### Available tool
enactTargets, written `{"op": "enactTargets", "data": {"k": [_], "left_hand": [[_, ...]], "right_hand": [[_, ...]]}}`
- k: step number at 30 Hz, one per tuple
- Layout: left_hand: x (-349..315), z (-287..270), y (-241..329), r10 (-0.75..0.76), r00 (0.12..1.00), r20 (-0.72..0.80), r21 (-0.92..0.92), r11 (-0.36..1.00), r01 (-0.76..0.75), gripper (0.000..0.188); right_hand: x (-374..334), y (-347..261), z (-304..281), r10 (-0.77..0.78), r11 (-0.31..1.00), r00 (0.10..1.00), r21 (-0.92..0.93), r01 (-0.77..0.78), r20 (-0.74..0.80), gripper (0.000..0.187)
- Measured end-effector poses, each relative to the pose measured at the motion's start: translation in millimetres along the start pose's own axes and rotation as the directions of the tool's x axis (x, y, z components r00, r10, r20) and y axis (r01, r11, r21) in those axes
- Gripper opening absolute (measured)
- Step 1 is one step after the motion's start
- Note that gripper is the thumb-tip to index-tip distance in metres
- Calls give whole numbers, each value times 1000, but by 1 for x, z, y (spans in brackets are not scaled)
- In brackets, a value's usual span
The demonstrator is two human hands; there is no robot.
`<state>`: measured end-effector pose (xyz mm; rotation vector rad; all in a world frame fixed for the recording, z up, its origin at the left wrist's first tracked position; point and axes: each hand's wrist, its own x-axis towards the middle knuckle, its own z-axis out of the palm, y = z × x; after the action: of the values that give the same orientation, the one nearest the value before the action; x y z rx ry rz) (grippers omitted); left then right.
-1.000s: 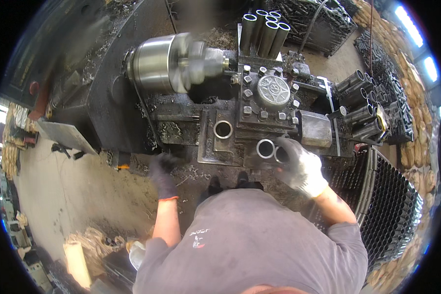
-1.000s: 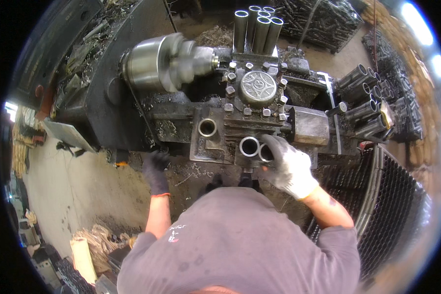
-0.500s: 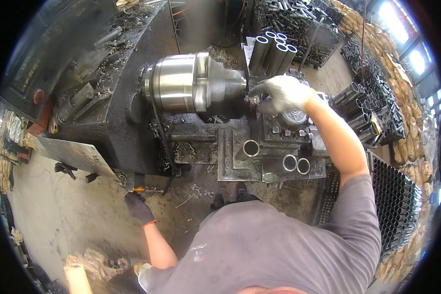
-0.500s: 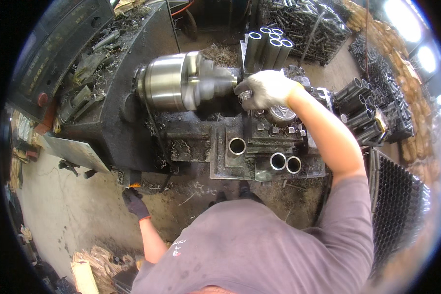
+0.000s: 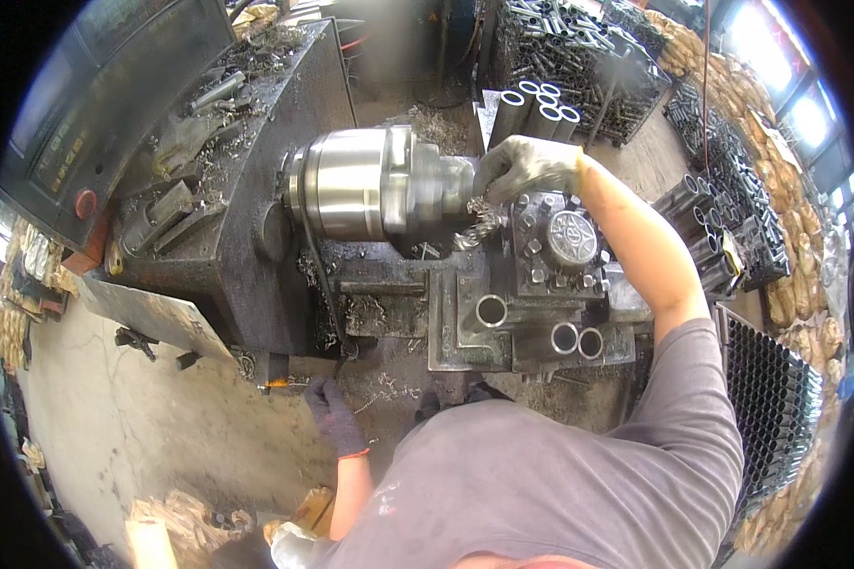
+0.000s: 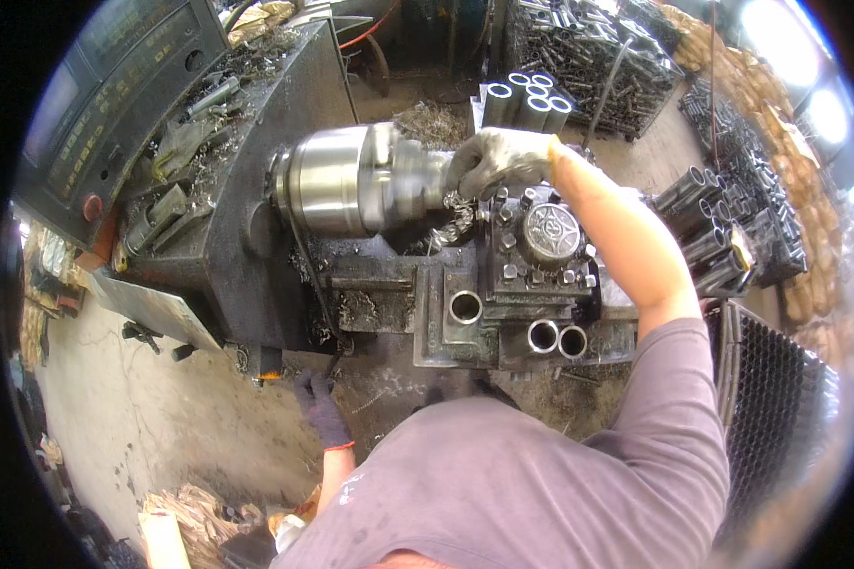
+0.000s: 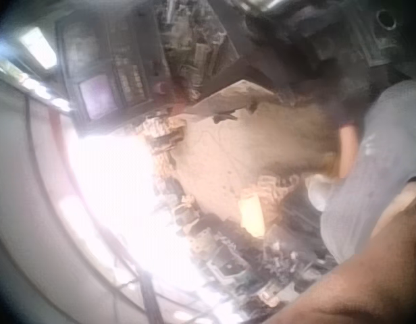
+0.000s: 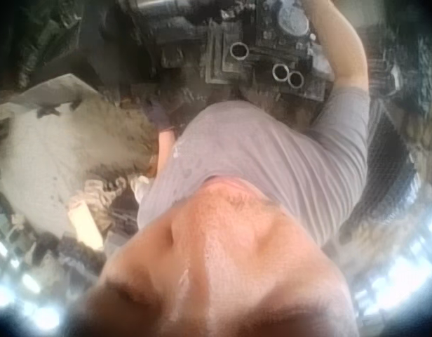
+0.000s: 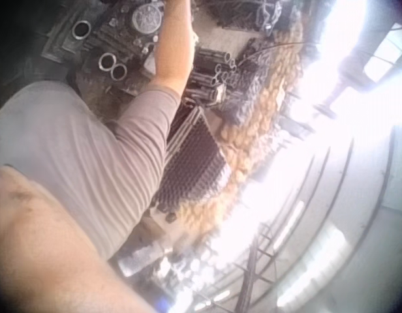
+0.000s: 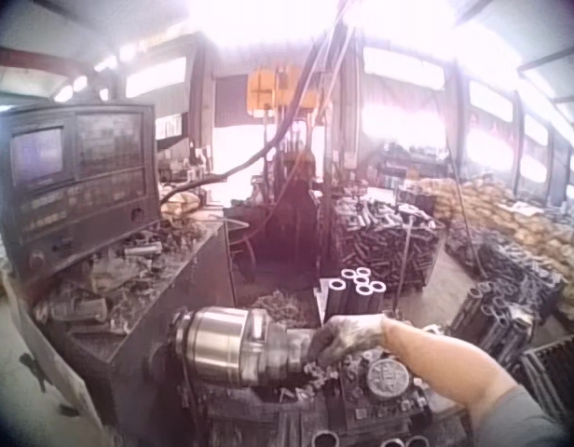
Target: The person repeatedly loads metal tubes into a lathe chuck, secures them, and removes them after machining. The person places the processed tubes into a nearby bin. The cycle of loading, machining, and unloading is repeated throughout the clip.
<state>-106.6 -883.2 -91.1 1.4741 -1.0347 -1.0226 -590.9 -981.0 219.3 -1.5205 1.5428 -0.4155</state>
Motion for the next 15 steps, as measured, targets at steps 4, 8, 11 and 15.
{"op": "enactTargets", "data": {"k": [4, 8, 11, 15], "left_hand": [[2, 52, 58, 419, 890, 179, 53, 899, -434, 23], [-9, 85, 122, 572, 727, 379, 78, 763, -641, 32], [-11, 115, 160, 656, 604, 452, 73, 648, -758, 44], [2, 178, 202, 786, 275, 554, 163, 222, -961, 52]], "right_hand": [[13, -34, -35, -143, 975, 925, 111, 193, -351, 42], [59, 3, -49, -259, 785, 733, -579, -219, -629, 42], [75, 45, -44, -17, 671, 945, -704, -231, -326, 27], [80, 71, -8, 101, 854, 995, -514, -83, 6, 38]]}}
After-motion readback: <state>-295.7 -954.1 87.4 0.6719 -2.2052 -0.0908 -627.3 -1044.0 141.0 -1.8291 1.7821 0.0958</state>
